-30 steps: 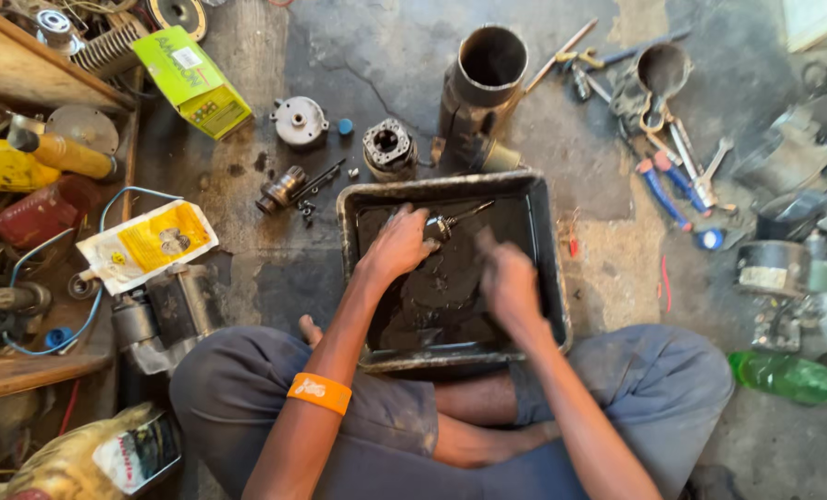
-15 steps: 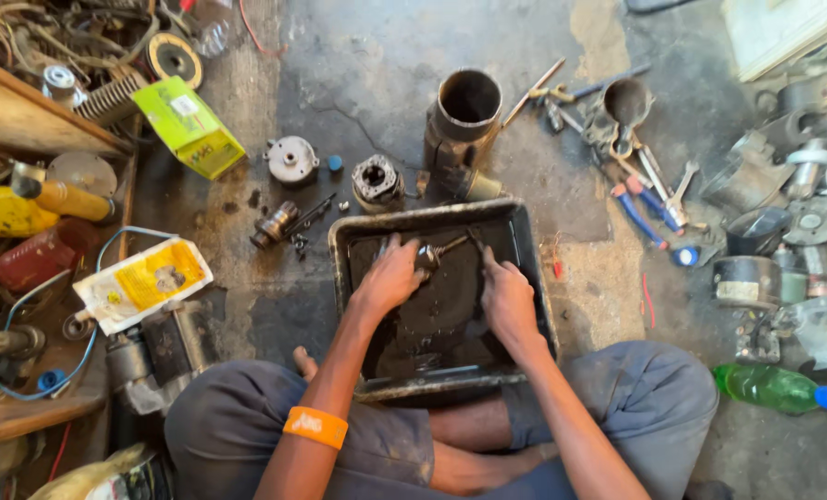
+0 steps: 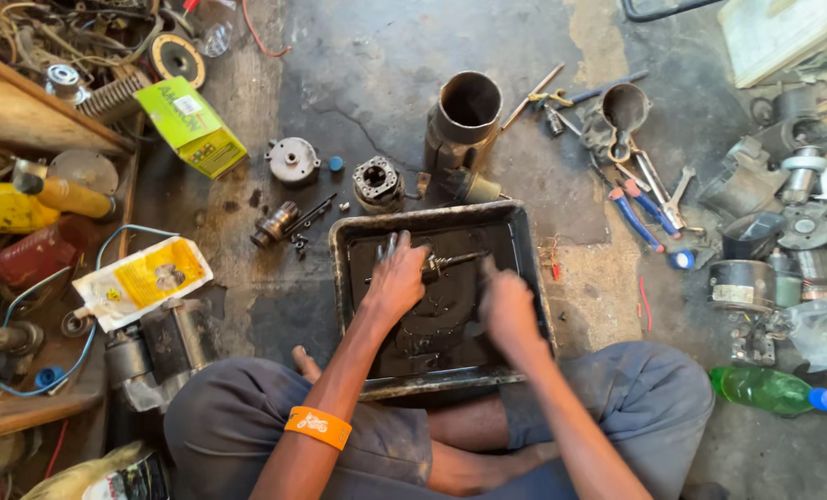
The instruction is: The person scrubs a cylindrical mechanical part with a brush while holding it in a tray of dark liquid. The person rotates the part to clean different sides and continues scrubbing until the end of the clip.
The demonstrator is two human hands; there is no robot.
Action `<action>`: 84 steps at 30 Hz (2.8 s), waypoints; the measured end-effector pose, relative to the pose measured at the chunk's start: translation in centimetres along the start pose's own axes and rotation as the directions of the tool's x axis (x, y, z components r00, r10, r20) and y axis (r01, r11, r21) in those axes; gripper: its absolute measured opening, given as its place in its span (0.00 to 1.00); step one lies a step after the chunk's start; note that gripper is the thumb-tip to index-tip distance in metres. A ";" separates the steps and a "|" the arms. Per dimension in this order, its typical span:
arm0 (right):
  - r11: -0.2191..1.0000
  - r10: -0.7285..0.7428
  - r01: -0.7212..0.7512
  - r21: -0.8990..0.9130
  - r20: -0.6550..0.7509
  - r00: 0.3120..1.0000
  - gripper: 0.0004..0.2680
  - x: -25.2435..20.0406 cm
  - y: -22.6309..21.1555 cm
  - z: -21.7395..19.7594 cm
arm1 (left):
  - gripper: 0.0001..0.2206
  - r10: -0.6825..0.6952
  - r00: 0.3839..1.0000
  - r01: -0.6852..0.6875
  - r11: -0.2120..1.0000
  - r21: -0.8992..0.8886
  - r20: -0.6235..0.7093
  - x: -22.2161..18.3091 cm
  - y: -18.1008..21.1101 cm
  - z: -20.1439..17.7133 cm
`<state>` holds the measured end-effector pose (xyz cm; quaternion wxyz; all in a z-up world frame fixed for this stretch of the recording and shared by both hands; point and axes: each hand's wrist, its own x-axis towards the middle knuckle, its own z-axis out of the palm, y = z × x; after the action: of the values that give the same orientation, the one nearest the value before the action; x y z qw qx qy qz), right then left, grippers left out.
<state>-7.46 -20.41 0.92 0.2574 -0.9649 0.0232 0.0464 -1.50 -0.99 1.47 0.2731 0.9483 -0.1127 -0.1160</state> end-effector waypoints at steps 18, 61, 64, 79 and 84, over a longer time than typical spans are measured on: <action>0.939 -0.269 0.215 0.270 0.184 0.945 0.10 -1.1 -0.5 -3.4 | 0.31 0.165 0.961 -0.125 0.975 0.181 -0.221 0.9 -0.3 1.0; 0.976 0.009 -0.020 0.216 0.051 0.999 0.09 -0.4 0.3 -0.9 | 0.24 0.010 0.998 -0.001 0.992 -0.125 0.069 1.1 -0.1 -1.0; 0.964 0.003 -0.038 0.264 0.132 0.991 0.09 0.6 0.7 -1.2 | 0.19 0.040 0.997 -0.032 0.993 -0.117 0.063 1.8 -0.5 -0.7; 0.854 0.187 -0.254 0.454 0.187 0.964 0.12 0.8 1.0 -0.1 | 0.19 -0.039 0.981 0.059 0.993 -0.099 0.189 1.7 -0.9 -0.1; 0.979 0.054 -0.049 0.199 -0.021 0.998 0.12 0.4 0.5 -0.3 | 0.21 -0.022 0.981 0.036 0.997 -0.070 0.190 1.0 -0.8 0.0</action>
<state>-7.10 -20.99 0.85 0.3506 -0.9341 0.0561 0.0380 -0.48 -0.62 0.94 0.2940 0.9238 -0.1199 -0.2138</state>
